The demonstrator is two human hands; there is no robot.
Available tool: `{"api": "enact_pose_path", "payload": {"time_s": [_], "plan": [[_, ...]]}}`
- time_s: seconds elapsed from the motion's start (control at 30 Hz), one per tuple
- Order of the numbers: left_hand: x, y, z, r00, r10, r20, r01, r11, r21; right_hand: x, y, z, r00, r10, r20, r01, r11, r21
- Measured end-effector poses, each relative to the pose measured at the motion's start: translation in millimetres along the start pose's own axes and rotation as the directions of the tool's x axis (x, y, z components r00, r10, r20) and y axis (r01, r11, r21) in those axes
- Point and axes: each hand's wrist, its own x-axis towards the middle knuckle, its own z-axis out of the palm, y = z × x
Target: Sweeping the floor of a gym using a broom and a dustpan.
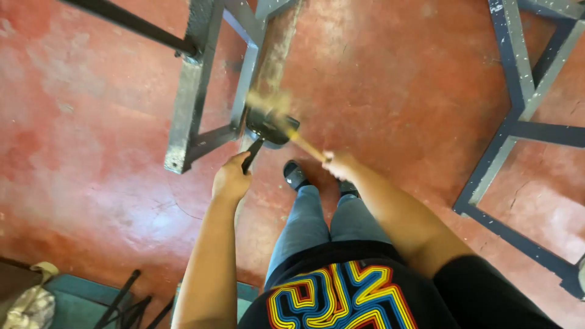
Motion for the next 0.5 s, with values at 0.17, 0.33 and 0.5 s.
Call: {"api": "enact_pose_path", "payload": {"time_s": [0.17, 0.33, 0.5], "plan": [[8, 14, -43, 0.997, 0.072, 0.012, -0.072, 0.997, 0.011, -105, -12, -46, 0.995, 0.028, 0.096, -0.082, 0.779, 0.622], [29, 60, -91, 0.998, 0.040, 0.042, -0.043, 0.997, 0.067, -83, 80, -172, 0.988, 0.151, -0.015, -0.128, 0.884, 0.450], [89, 120, -122, 0.998, -0.035, 0.054, 0.032, 0.998, 0.058, 95, 159, -253, 0.912, 0.341, -0.229, -0.110, 0.739, 0.664]]}}
